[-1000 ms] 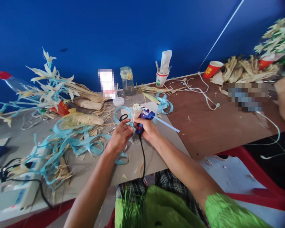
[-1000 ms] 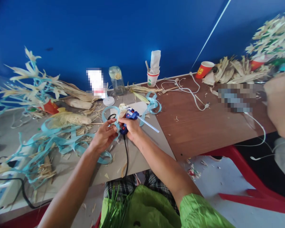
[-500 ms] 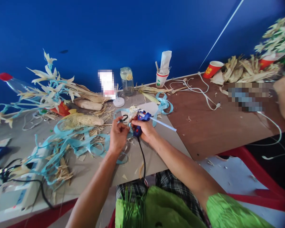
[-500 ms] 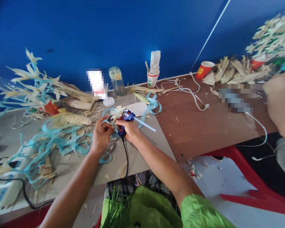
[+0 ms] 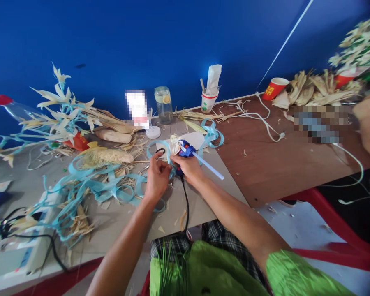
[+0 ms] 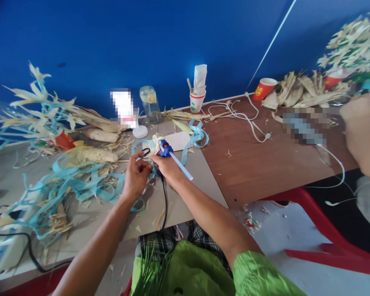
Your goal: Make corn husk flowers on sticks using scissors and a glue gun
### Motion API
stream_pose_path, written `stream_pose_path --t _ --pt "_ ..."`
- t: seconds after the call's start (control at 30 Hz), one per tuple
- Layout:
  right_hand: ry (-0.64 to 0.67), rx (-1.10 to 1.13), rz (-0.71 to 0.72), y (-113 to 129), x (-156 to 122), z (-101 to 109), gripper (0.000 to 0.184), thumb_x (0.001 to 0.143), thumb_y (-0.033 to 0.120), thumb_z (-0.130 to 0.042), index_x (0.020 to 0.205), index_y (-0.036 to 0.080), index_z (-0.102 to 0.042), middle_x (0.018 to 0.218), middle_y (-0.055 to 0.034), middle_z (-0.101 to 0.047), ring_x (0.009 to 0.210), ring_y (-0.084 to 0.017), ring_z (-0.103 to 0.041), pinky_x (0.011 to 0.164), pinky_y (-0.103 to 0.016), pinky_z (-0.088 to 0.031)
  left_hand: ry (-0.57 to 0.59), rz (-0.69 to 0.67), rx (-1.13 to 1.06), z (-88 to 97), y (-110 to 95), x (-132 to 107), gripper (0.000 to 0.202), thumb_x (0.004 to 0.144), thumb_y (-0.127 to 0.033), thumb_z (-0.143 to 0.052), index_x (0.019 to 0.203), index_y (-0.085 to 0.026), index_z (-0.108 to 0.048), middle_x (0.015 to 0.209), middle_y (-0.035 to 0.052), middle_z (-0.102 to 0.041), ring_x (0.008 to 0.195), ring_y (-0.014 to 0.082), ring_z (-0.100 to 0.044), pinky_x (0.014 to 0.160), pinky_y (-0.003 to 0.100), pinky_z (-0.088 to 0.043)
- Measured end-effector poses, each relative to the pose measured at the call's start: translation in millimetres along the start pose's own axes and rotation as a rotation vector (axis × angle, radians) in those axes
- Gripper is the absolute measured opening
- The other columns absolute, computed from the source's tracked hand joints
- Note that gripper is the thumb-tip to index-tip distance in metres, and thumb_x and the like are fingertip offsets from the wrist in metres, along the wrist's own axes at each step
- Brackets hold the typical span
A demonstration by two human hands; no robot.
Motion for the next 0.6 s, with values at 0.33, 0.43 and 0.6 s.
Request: stream_pose_path --t 0.33,0.43,0.6 --pt "0.051 0.206 -0.103 4.3 -3.1 -4.1 0.017 0.048 0.023 -0.071 0.050 0.015 -0.056 0.047 0.0034 -0.054 0.046 -0.007 -0.045 0.047 -0.022 -0.036 0.162 0.423 -0.489 -11.3 12.5 -4.2 0.043 0.058 -0.019 -0.075 0.095 -0.014 -0.052 0.068 -0.0030 -0.057 0.051 0.0044 -0.047 0.049 0.018 -0.033" --pt "0.075 0.206 -0.096 6.5 -5.5 -6.5 0.017 0.049 0.024 -0.071 0.051 0.015 -0.057 0.047 0.0040 -0.053 0.045 -0.007 -0.044 0.046 -0.022 -0.036 0.245 0.507 -0.582 -15.6 17.0 -6.3 0.034 0.058 -0.018 -0.075 0.086 -0.013 -0.055 0.067 -0.0014 -0.056 0.050 0.0044 -0.048 0.050 0.019 -0.037" --pt "0.084 0.196 -0.109 11.3 -9.7 -7.6 0.017 0.049 0.024 -0.072 0.058 0.014 -0.061 0.045 0.0054 -0.050 0.043 -0.007 -0.043 0.045 -0.023 -0.037 0.406 0.604 -0.627 -18.7 21.8 -10.7 0.029 0.060 -0.016 -0.076 0.083 -0.011 -0.059 0.063 -0.0012 -0.053 0.048 0.0043 -0.045 0.051 0.021 -0.039"
Point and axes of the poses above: each hand's wrist, its own x-axis towards the middle knuckle, its own z-axis out of the back of the hand, y = z × x, the point moved 7 cm from there along x, towards the middle knuckle
